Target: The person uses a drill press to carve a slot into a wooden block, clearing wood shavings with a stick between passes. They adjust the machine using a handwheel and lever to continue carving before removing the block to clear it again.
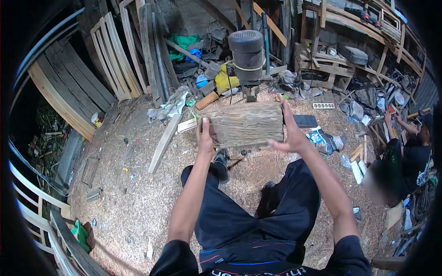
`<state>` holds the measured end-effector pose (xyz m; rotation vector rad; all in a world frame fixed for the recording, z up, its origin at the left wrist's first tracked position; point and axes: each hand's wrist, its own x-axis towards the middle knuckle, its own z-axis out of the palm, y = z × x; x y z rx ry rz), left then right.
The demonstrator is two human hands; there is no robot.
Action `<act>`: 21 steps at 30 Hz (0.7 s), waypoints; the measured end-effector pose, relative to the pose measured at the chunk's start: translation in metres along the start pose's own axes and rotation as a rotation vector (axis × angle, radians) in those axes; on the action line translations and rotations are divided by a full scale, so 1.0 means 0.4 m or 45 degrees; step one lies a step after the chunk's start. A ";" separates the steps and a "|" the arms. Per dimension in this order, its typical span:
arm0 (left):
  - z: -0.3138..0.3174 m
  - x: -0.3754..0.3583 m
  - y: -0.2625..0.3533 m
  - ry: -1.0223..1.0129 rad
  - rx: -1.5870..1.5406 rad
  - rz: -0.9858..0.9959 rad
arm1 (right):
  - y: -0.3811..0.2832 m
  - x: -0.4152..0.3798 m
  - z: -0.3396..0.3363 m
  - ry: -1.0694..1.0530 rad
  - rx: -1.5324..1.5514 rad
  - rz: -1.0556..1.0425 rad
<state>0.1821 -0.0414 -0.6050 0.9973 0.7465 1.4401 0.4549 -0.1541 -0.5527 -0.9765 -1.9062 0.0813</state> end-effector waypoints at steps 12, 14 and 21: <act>0.065 0.021 0.119 -0.129 0.206 0.200 | -0.031 -0.017 -0.016 0.177 0.353 0.324; 0.052 0.041 0.119 -0.156 0.113 -0.249 | -0.076 -0.011 -0.046 0.094 0.496 0.348; -0.017 0.007 0.077 -0.293 0.019 -0.931 | 0.046 -0.063 0.029 -0.008 0.337 0.928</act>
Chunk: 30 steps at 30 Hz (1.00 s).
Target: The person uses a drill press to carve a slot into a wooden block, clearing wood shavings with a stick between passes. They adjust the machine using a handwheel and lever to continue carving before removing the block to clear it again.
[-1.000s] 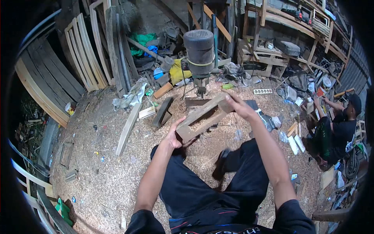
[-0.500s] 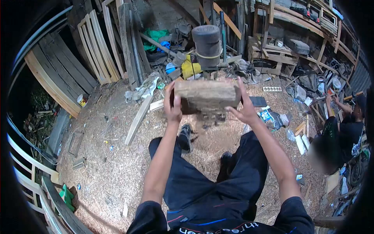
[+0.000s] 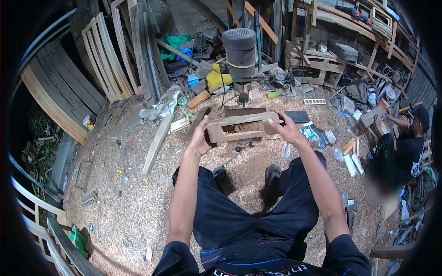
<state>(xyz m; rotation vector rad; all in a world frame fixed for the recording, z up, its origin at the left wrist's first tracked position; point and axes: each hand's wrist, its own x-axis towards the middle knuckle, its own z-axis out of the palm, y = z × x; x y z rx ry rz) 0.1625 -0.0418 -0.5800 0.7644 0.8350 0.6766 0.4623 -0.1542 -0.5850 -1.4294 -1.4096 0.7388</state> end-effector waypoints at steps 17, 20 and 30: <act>-0.089 0.113 -0.056 0.063 0.381 0.094 | 0.115 0.122 0.063 -0.017 0.126 0.439; -0.099 0.129 -0.059 0.109 0.657 0.184 | 0.171 0.146 0.082 0.060 0.095 0.506; -0.130 0.166 -0.088 0.059 1.051 0.487 | 0.145 0.150 0.102 0.096 0.237 0.690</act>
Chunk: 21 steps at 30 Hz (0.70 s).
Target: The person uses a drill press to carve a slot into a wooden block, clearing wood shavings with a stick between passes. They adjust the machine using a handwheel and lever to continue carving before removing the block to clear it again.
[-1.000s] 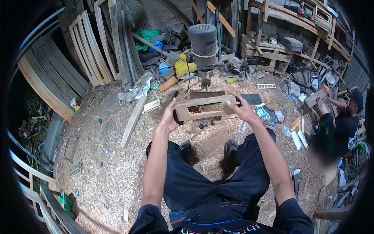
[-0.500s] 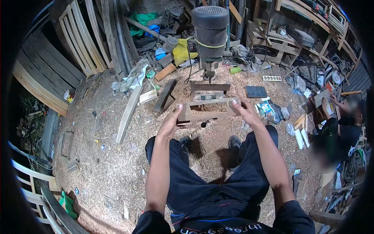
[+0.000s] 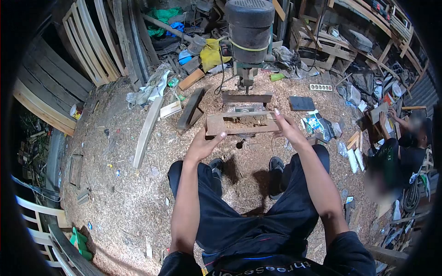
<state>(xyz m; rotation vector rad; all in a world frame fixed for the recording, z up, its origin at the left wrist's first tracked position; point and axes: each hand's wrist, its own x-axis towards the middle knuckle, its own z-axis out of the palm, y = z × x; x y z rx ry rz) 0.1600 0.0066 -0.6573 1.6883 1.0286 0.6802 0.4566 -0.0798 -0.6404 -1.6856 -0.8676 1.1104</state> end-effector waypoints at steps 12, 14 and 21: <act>0.023 -0.023 0.039 0.032 0.167 0.078 | 0.012 -0.032 -0.030 0.057 -0.045 -0.175; 0.022 -0.031 0.050 0.052 0.235 0.074 | 0.013 -0.043 -0.026 0.092 -0.046 -0.280; 0.045 -0.045 0.104 0.083 0.198 0.078 | 0.024 -0.045 -0.051 0.059 -0.004 -0.397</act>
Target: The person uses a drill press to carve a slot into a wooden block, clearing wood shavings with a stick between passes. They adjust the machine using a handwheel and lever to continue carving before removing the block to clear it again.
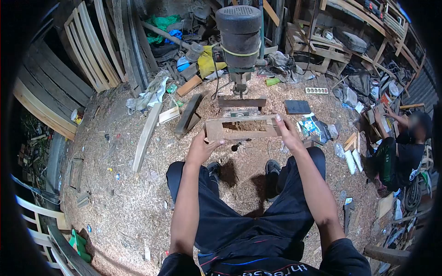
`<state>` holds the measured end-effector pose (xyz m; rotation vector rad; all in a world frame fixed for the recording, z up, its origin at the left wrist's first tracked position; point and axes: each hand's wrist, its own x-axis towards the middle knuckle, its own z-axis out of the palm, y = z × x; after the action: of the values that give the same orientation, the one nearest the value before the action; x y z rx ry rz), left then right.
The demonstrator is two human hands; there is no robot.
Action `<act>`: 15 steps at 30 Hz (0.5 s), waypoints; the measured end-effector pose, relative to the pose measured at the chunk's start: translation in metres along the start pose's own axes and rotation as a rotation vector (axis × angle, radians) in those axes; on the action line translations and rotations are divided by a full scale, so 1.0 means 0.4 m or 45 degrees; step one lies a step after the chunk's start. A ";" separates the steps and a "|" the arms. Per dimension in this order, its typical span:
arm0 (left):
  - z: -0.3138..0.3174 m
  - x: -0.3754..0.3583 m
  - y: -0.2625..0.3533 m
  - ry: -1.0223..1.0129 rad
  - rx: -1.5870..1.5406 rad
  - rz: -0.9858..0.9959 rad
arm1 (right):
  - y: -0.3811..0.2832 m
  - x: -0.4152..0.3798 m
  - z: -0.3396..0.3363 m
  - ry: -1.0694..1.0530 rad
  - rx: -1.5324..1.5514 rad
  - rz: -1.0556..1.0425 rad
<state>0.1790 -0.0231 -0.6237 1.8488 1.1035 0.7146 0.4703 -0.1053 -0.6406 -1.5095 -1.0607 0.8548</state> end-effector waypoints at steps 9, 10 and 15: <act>0.028 0.011 -0.026 0.041 -0.107 0.057 | -0.014 -0.013 -0.011 0.043 0.018 -0.244; 0.030 0.011 -0.023 0.000 -0.162 0.001 | 0.002 -0.006 -0.008 0.101 -0.015 -0.309; 0.052 0.065 -0.021 0.052 -0.216 0.250 | 0.035 0.057 -0.012 0.111 0.077 -0.165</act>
<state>0.2038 -0.0054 -0.6397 1.8186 0.8658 0.9335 0.4853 -0.0862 -0.6531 -1.3995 -1.0476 0.7178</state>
